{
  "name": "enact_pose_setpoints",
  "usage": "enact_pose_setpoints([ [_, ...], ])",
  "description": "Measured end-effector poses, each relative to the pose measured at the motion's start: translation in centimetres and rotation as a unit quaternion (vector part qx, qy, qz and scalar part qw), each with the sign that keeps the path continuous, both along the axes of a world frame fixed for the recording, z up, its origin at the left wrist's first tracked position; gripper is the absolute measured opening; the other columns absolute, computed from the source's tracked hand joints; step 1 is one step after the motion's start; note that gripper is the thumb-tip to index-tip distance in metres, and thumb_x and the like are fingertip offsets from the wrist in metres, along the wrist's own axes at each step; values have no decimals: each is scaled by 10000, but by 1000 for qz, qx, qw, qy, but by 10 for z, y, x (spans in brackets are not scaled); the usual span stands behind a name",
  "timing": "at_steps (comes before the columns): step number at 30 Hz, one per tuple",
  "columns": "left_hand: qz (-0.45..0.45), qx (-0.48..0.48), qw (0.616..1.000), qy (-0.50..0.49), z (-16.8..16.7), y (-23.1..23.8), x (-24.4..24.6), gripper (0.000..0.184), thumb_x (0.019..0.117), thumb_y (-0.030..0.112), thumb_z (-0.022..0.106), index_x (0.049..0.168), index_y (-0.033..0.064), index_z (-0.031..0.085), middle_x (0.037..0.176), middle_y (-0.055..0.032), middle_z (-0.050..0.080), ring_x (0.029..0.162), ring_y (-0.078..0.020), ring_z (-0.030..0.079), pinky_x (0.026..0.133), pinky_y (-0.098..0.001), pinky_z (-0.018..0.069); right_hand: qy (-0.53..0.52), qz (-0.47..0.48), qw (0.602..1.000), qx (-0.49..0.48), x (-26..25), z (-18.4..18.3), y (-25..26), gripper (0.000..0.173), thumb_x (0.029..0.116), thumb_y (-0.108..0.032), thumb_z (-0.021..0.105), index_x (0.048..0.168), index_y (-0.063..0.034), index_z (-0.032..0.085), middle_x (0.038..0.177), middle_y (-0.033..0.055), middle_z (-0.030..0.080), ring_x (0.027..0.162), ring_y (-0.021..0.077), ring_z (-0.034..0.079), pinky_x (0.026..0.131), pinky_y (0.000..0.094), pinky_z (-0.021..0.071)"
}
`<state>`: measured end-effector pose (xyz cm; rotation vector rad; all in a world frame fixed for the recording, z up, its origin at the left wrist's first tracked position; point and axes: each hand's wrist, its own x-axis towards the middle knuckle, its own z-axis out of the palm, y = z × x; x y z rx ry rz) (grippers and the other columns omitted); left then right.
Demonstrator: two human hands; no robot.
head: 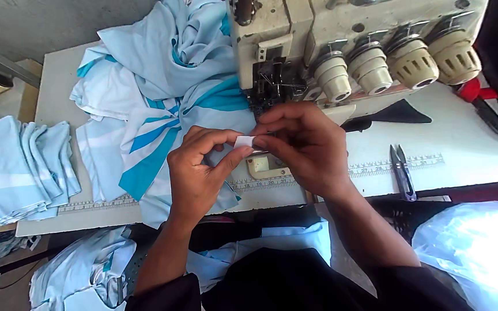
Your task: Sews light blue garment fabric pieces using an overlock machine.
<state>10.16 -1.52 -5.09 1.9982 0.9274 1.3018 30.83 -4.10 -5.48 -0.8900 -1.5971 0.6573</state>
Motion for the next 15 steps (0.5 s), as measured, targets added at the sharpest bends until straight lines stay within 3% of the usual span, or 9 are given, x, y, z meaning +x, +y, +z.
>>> enact_pose_setpoints([
  [7,-3,-5,999,35,5,0,-1,149,906,172,784,1008,66,759,942,25,713,890,-65,639,796,-224,527,6,7,1000,2,-1,0,-2,248,948,10,682,1169,-5,570,1016,31,734,678,16,606,576,150,508],
  [15,-16,-33,999,4,6,0,-3,119,876,131,804,963,84,739,898,42,687,865,-68,631,772,-215,526,13,10,1000,15,-1,-2,-1,251,950,23,675,1171,3,559,1031,48,730,721,36,633,612,164,533],
])
